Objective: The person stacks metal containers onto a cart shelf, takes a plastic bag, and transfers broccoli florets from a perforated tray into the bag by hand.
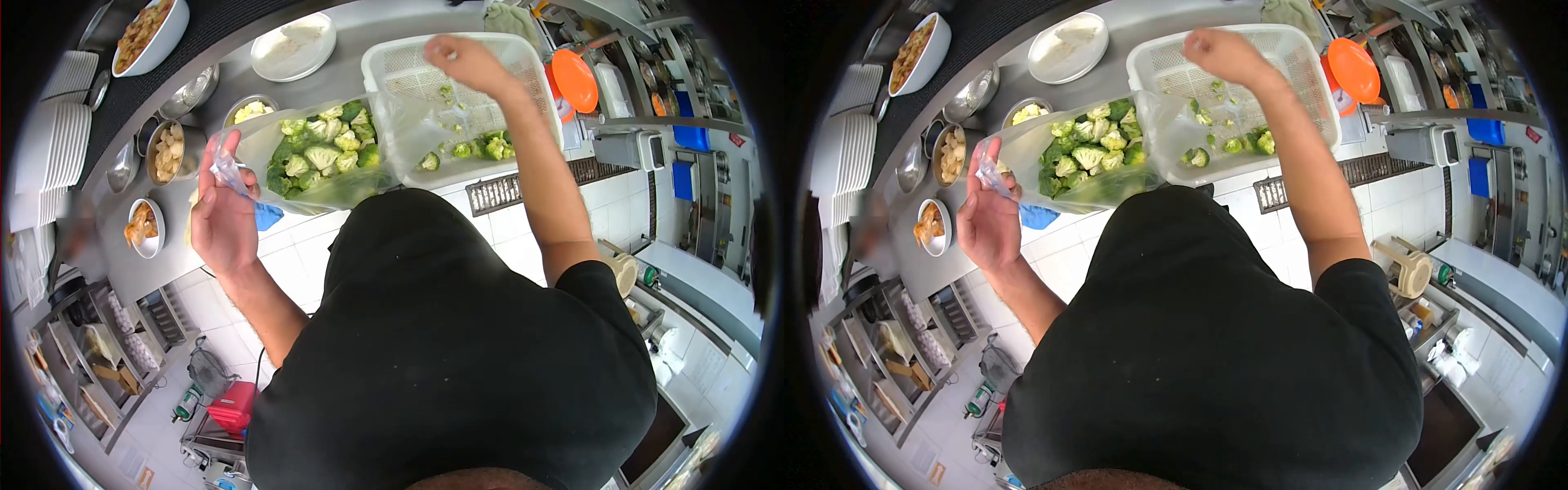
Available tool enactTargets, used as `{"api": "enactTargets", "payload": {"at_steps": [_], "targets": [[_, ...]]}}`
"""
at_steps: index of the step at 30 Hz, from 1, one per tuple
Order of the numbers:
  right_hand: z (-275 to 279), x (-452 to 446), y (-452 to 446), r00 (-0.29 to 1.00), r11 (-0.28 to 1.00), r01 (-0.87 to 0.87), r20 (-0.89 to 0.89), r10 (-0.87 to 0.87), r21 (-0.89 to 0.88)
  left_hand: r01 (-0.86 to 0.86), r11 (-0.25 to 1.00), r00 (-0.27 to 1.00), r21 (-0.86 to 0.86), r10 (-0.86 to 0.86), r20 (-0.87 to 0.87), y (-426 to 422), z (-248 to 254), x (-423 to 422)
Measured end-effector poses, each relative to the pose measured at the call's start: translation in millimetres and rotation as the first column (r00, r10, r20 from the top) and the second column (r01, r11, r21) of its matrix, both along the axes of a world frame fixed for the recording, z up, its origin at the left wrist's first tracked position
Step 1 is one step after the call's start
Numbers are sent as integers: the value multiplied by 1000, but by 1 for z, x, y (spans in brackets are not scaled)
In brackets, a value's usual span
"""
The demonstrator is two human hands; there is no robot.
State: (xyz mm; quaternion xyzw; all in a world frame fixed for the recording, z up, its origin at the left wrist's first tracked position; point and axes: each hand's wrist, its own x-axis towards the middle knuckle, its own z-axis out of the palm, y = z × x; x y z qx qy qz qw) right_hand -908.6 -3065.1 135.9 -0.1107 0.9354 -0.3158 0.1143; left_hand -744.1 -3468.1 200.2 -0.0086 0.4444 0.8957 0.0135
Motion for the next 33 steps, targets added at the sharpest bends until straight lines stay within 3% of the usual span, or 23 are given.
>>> {"api": "enactTargets", "payload": {"at_steps": [2, 4, 7, 11, 13, 16, 21, 25, 28, 31, 33], "targets": [[-41, 14, 5, 987, 974, -108, 138, 81, 197, 15, 1000, 1000, -3, -15, 2, 1, 0, -3], [-102, 33, 5, 959, 960, -251, 168, 229, 124, 23, 1000, 1000, -15, -23, -1, 0, 2, -5], [-79, 71, -22, 947, 895, -303, 205, 245, 327, 31, 1000, 1000, 2, -31, 3, 0, 3, -7], [-119, 88, -28, 969, 905, -231, 173, 178, 357, 27, 999, 1000, 36, -28, 12, -1, 1, -7], [-119, 103, -35, 963, 888, -270, 95, 253, 372, 25, 999, 1000, 42, -25, 16, -1, 1, -6], [-112, 118, -40, 976, 896, -214, 120, 180, 389, 13, 999, 1000, 36, -14, 17, 2, 1, -7], [-148, 118, -35, 976, 902, -203, 155, 155, 380, 21, 1000, 1000, 21, -21, 12, 4, 2, -6], [-141, 119, -32, 976, 924, -164, 192, 101, 346, 24, 999, 1000, 21, -24, 11, 4, 1, -6], [-137, 107, -5, 988, 984, -146, 58, 141, 104, 8, 1000, 1000, 25, -8, 20, 4, 3, -4], [-59, 74, 9, 984, 991, -30, 177, 6, 130, 18, 999, 1000, 27, -18, 23, 4, 3, -1], [-9, 61, 8, 986, 993, 122, 114, -121, 2, 37, 999, 999, 25, -38, 24, 6, 4, 0]]}}
